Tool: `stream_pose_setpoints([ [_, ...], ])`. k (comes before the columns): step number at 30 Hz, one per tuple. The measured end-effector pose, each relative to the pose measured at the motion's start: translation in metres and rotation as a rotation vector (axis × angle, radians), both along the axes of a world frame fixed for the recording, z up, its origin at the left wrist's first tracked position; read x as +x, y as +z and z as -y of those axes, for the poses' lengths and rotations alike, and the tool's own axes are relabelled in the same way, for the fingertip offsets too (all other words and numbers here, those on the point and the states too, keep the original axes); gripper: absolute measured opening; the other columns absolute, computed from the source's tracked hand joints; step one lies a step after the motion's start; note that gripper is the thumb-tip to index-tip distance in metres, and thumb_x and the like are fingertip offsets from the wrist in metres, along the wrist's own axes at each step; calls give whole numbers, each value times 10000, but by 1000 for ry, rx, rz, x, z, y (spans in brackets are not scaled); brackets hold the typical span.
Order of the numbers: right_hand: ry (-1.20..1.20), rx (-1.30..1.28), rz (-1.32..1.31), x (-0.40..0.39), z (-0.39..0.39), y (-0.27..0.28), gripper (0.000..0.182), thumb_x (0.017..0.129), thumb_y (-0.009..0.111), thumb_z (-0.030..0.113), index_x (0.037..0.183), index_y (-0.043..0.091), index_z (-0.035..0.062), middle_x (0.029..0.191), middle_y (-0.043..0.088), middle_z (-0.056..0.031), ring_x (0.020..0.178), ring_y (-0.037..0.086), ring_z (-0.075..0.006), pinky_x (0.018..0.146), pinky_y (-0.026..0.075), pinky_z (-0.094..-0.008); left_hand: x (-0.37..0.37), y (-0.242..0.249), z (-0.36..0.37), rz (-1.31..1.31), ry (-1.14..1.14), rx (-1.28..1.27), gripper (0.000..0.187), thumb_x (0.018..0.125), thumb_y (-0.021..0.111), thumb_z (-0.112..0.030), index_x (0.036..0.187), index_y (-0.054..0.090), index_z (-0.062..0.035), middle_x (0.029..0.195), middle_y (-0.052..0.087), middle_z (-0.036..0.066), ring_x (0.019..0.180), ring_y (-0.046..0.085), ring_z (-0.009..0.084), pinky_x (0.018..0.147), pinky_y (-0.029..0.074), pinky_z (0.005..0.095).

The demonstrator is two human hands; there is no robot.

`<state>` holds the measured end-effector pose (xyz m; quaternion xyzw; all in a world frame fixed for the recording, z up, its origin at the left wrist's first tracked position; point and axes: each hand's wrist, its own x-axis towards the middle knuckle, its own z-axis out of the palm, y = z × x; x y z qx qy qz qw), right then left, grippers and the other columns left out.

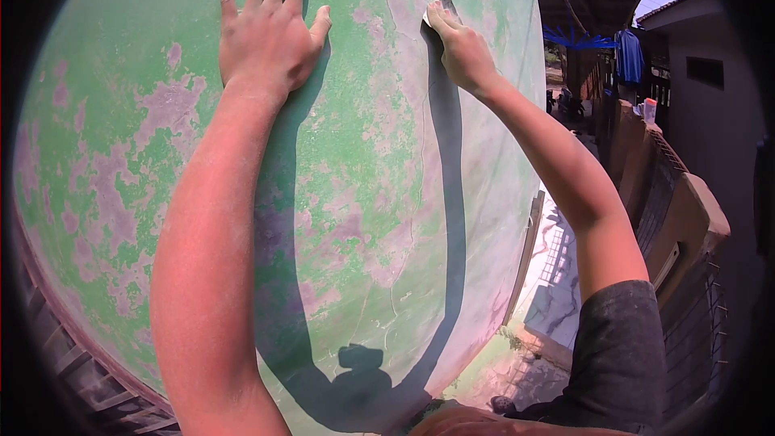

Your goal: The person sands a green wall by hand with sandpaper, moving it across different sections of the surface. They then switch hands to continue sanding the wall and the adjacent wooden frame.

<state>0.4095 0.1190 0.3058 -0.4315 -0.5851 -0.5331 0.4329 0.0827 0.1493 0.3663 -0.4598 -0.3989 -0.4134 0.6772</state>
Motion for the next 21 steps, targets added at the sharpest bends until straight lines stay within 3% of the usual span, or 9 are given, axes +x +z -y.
stream_pose_setpoints([
  [3,-25,-5,168,29,-2,-7,742,884,522,-134,1603,488,44,1616,540,-193,1423,581,-408,1064,578,-519,1,14,-11,-18,30,78,700,1110,395,-560,1739,271,-279,1813,245,-65,1669,207,156,1373,117,507],
  [5,-102,6,-2,70,-18,12,710,923,517,-123,1613,475,43,1635,522,-184,1423,584,-402,1058,586,-510,5,23,-16,-56,-8,77,697,1113,387,-565,1741,265,-288,1813,244,-70,1669,207,159,1374,108,507],
  [7,-53,-41,-198,106,-22,44,481,973,529,-62,1432,620,51,1375,701,-236,1159,715,-468,942,602,-529,19,31,-17,-90,-53,69,694,1115,379,-570,1742,259,-297,1812,244,-75,1669,206,161,1374,100,508],
  [9,-77,-254,-327,93,2,72,546,923,492,-127,1433,620,21,1370,682,-254,1234,661,-466,1046,557,-506,41,36,-4,-77,-25,-18,699,1114,378,-574,1743,256,-294,1812,246,-71,1670,204,162,1376,95,507],
  [13,-19,-78,-117,60,-7,51,681,875,499,-156,1506,605,76,1511,622,-195,1311,641,-419,1065,560,-511,94,30,20,-71,-66,-171,718,1110,380,-585,1746,255,-276,1810,256,-59,1672,197,167,1378,86,504],
  [16,27,68,116,90,-22,34,582,998,510,-27,1569,538,87,1478,652,-209,1353,640,-398,1047,590,-494,129,33,17,-100,-71,-179,727,1106,388,-586,1744,264,-259,1809,261,-54,1673,197,171,1377,98,504],
  [18,59,30,87,120,-26,39,592,995,510,-34,1574,537,86,1530,615,-225,1401,611,-393,1065,592,-480,154,34,12,-128,-81,-182,729,1106,391,-588,1743,265,-257,1809,262,-53,1673,200,172,1376,104,505],
  [19,103,80,-25,136,-34,48,718,919,489,-132,1588,543,123,1601,560,-138,1358,624,-406,1114,559,-473,165,33,10,-139,-96,-196,731,1105,393,-589,1743,267,-254,1809,263,-52,1672,202,173,1375,111,506],
  [21,11,-60,-269,158,-40,74,660,945,484,-113,1560,565,113,1565,600,-136,1335,641,-404,1081,575,-472,185,33,3,-176,-103,-201,732,1104,382,-592,1741,277,-246,1810,260,-49,1674,198,170,1375,108,509],
])
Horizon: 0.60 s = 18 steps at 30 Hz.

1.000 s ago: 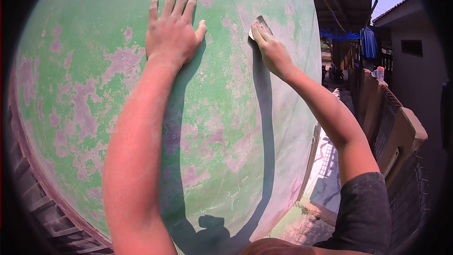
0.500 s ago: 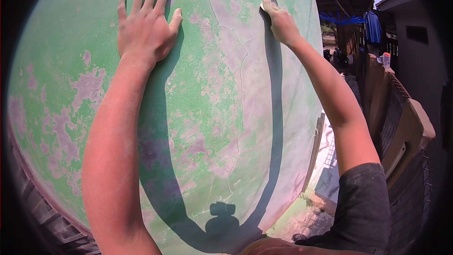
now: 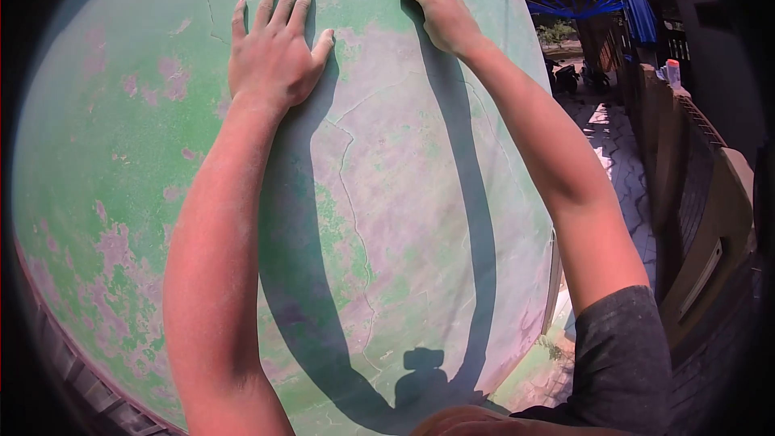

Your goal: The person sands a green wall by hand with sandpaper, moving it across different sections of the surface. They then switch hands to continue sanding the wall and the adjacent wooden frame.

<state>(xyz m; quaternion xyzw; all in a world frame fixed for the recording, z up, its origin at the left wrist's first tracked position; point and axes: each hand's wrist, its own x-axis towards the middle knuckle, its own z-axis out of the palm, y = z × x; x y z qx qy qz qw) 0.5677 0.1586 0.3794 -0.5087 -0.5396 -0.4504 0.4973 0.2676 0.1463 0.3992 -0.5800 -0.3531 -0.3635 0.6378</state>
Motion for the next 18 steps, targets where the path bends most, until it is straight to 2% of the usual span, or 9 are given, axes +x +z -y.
stream_pose_setpoints([
  [4,-98,-171,-101,-31,25,-4,578,983,484,-78,1531,581,77,1501,652,-157,1307,655,-419,1055,581,-485,30,8,-8,-27,-5,24,725,1103,376,-592,1737,294,-249,1811,260,-52,1674,201,164,1375,113,506],
  [6,25,168,225,-17,1,-29,541,1007,493,-40,1535,567,58,1464,670,-184,1289,663,-434,1043,583,-499,40,12,-11,-30,-1,39,721,1104,376,-591,1736,298,-254,1808,266,-55,1672,207,164,1374,118,504],
  [8,35,237,276,3,-5,-46,529,1023,498,-11,1544,555,61,1472,659,-207,1290,663,-433,1040,584,-501,48,15,-15,-23,6,45,716,1104,376,-590,1735,302,-259,1806,273,-58,1670,213,165,1374,123,502],
  [10,-59,182,197,34,-6,-53,539,1022,490,-20,1550,548,68,1479,644,-226,1296,663,-416,1037,583,-497,58,17,-19,-15,16,74,711,1104,377,-589,1732,309,-262,1803,285,-56,1668,222,167,1373,128,499],
  [11,-80,88,50,56,-13,-45,541,1003,492,-47,1530,566,54,1455,643,-252,1302,660,-408,1033,579,-499,64,18,-22,-7,2,76,714,1104,378,-589,1732,308,-256,1800,292,-55,1668,223,167,1374,129,496],
  [12,-79,78,43,80,-20,-42,541,1003,492,-47,1530,566,54,1455,643,-252,1302,660,-408,1033,579,-499,70,17,-25,-15,2,66,714,1104,378,-589,1732,308,-256,1800,292,-55,1668,223,167,1374,129,496],
  [14,-97,-87,-180,102,-11,-35,539,982,490,-74,1500,588,38,1469,634,-251,1306,656,-412,1023,584,-506,84,19,-27,-3,-9,90,717,1104,383,-590,1732,310,-252,1800,291,-57,1668,223,165,1374,130,492],
  [16,-111,-93,-163,106,-12,-49,539,960,494,-90,1475,604,26,1509,618,-233,1309,655,-413,1025,592,-499,97,18,-29,-3,3,89,718,1103,385,-591,1731,311,-250,1800,291,-58,1667,224,165,1374,130,490],
  [18,25,124,91,105,-20,-74,566,958,498,-89,1503,590,36,1546,599,-214,1349,639,-399,1047,598,-485,112,17,-29,10,7,92,719,1103,387,-592,1730,312,-248,1800,291,-59,1666,225,164,1375,130,488],
])
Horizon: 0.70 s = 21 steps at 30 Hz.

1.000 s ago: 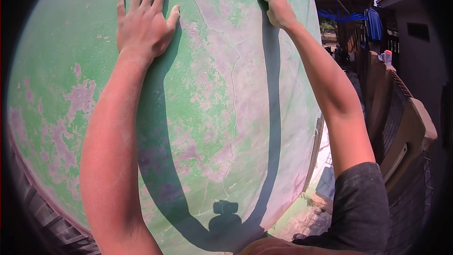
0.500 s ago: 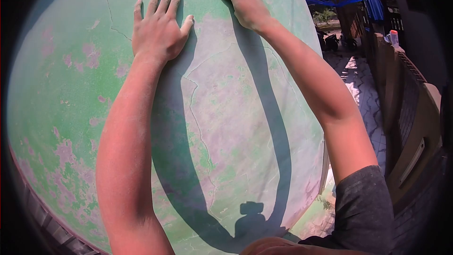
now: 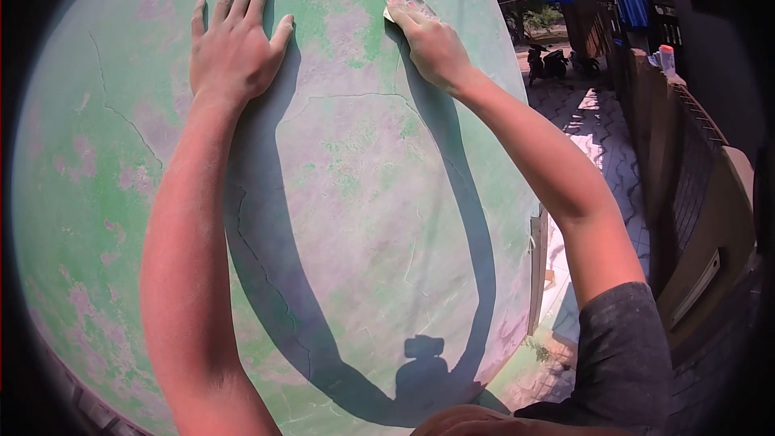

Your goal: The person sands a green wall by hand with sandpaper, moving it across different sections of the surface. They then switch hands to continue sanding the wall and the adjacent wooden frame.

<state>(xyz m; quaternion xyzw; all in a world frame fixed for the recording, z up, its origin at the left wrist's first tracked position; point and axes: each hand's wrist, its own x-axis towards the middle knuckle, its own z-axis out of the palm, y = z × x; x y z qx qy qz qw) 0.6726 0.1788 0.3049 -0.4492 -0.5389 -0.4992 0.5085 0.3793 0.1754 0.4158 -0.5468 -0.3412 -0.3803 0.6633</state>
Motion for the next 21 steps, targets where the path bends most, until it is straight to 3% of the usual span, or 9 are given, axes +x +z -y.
stream_pose_setpoints([
  [4,-4,49,282,10,4,-44,543,1014,533,19,1557,542,37,1607,561,-183,1427,602,-363,1056,622,-448,34,-10,-3,-17,-30,-35,716,1102,398,-587,1727,320,-246,1800,290,-61,1664,229,158,1376,131,485],
  [7,-12,53,119,54,-13,-32,540,1003,525,-5,1542,551,25,1602,558,-199,1368,641,-388,1034,619,-478,59,-21,-5,-38,-66,-66,711,1099,412,-579,1722,331,-245,1798,292,-63,1663,228,155,1376,132,483],
  [8,35,5,-56,60,-6,-18,617,924,527,-98,1523,588,35,1470,635,-238,1297,651,-445,1079,572,-492,66,-26,-5,-57,-82,-81,709,1097,420,-575,1720,337,-245,1797,294,-64,1663,227,153,1376,133,482],
  [10,107,-135,-198,68,9,-1,589,921,527,-106,1486,616,35,1389,667,-267,1232,669,-471,1064,569,-500,72,-31,-7,-76,-97,-83,691,1095,435,-562,1709,361,-253,1791,308,-69,1659,236,142,1375,141,473],
  [12,126,-97,-88,53,15,-15,570,930,516,-112,1468,629,41,1364,674,-281,1223,672,-471,1054,575,-493,69,-29,-6,-145,-118,-81,667,1097,443,-545,1698,384,-261,1784,324,-73,1653,248,129,1373,150,463],
  [14,72,-102,105,33,14,-61,613,916,549,-75,1520,568,24,1405,677,-267,1235,692,-454,994,610,-501,70,-30,-5,-155,-148,-92,650,1100,449,-529,1692,397,-267,1781,329,-76,1648,254,116,1372,155,456],
  [16,47,-133,305,14,26,-114,630,934,589,-22,1561,527,7,1606,554,-208,1429,601,-364,1048,620,-468,72,-32,0,-113,-55,-103,654,1107,452,-514,1709,356,-279,1792,300,-85,1655,239,126,1380,150,446],
  [18,22,-119,407,29,22,-140,653,936,595,-11,1582,517,37,1597,571,-191,1422,610,-359,1031,628,-468,72,-35,-7,-153,-12,-38,646,1108,457,-505,1704,367,-274,1785,317,-82,1652,249,128,1379,153,442],
  [21,-5,-143,148,60,16,-122,685,913,579,-89,1579,534,68,1595,563,-199,1376,634,-381,1032,622,-468,77,-44,2,-175,85,-5,629,1108,467,-490,1691,394,-264,1772,351,-78,1644,272,132,1378,161,437],
])
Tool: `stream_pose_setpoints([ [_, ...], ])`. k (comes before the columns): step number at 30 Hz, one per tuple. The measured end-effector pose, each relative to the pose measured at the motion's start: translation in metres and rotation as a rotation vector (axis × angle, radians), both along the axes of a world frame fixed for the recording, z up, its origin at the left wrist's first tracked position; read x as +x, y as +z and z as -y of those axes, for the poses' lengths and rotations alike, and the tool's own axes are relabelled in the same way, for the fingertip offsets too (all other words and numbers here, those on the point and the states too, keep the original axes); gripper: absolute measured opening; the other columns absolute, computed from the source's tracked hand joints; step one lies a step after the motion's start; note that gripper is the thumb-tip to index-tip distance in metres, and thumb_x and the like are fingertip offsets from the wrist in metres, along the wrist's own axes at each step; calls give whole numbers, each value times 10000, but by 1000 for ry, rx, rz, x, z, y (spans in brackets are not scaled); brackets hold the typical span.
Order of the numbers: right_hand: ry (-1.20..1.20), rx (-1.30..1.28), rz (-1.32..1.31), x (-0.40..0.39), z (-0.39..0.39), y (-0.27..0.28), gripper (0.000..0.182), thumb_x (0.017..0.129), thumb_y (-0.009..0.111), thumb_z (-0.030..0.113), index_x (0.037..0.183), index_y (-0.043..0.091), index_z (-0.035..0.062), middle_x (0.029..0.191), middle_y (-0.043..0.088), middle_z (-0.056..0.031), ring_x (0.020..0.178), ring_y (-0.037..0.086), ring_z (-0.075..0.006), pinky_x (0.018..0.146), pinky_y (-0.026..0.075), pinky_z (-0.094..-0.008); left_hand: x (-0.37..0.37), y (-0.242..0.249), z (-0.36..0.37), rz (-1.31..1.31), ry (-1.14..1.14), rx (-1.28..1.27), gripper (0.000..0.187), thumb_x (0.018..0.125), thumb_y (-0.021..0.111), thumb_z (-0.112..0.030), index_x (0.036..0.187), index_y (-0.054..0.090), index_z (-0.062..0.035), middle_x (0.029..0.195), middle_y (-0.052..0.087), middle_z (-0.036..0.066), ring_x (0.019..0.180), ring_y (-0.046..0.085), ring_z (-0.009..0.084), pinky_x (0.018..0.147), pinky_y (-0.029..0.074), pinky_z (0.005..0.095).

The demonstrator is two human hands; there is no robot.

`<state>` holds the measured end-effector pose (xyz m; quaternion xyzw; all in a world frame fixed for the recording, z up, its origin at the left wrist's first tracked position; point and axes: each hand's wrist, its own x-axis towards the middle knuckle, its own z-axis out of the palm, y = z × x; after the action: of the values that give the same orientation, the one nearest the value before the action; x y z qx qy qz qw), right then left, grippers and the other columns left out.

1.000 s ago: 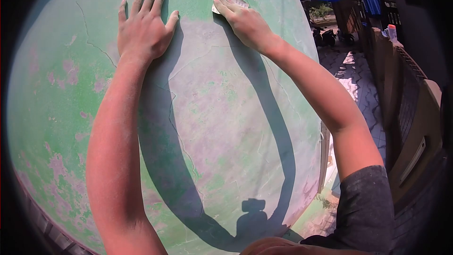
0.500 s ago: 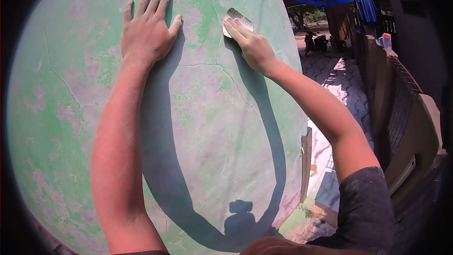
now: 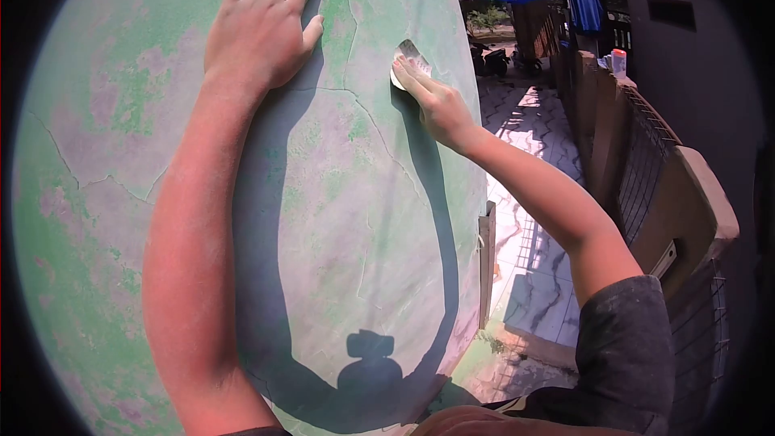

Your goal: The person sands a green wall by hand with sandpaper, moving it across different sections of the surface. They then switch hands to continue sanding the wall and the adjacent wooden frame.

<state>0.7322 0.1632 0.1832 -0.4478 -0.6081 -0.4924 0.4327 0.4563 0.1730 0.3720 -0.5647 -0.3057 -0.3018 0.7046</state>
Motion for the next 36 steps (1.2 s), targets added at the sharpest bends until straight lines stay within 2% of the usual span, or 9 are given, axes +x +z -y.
stream_pose_setpoints([
  [4,73,4,-364,-4,5,22,650,865,542,-163,1481,611,34,1424,660,-265,1304,656,-428,1069,587,-461,1,-3,3,-19,-6,-54,607,1104,494,-469,1668,436,-255,1757,384,-64,1632,304,133,1374,180,431],
  [9,99,60,-120,-41,3,-31,693,850,519,-185,1496,605,50,1504,617,-232,1356,622,-412,1105,572,-469,-12,-20,11,-67,-125,-143,605,1102,501,-463,1667,438,-254,1756,387,-59,1630,308,134,1372,185,429],
  [11,77,57,-312,-18,-4,-38,580,917,484,-184,1450,636,-15,1433,637,-293,1335,642,-421,1145,535,-414,-14,-25,15,-92,-165,-177,605,1101,503,-460,1666,440,-254,1756,388,-56,1629,310,135,1372,188,428],
  [15,-75,-29,-756,22,-15,-33,608,854,530,-159,1429,654,-5,1383,646,-307,1244,668,-466,1074,556,-446,4,-25,24,-142,-260,-224,604,1100,509,-455,1665,442,-253,1755,390,-52,1627,313,136,1371,192,427],
  [19,54,202,-560,-28,-25,-79,747,794,516,-196,1501,612,25,1457,612,-295,1354,612,-441,1137,523,-460,40,-11,-25,-206,-287,-155,600,1097,492,-476,1647,476,-237,1741,416,-45,1623,325,134,1363,207,439],
  [21,77,141,-475,-30,-17,-103,768,775,546,-215,1502,609,23,1514,616,-229,1416,588,-394,1109,557,-457,57,-17,-29,-255,-334,-170,570,1093,510,-454,1616,519,-225,1720,453,-30,1610,356,144,1360,228,431],
  [28,85,84,-749,82,-34,-93,698,816,537,-190,1473,629,28,1464,632,-267,1376,605,-415,1173,509,-436,132,-42,-45,-336,-359,-233,565,1076,548,-446,1596,542,-225,1712,466,-25,1605,364,143,1362,227,437],
  [30,116,55,-696,79,-22,-98,708,808,551,-193,1476,627,31,1463,633,-264,1370,608,-417,1165,517,-436,163,-46,-50,-354,-384,-233,561,1072,557,-440,1590,548,-224,1709,470,-25,1604,367,145,1361,230,439],
  [36,155,-126,-469,98,-10,-195,761,768,568,-234,1493,605,-6,1501,624,-254,1414,589,-406,1167,524,-444,247,-96,-54,-516,-348,-471,572,1018,681,-396,1556,573,-237,1703,474,-37,1611,350,158,1363,240,441],
])
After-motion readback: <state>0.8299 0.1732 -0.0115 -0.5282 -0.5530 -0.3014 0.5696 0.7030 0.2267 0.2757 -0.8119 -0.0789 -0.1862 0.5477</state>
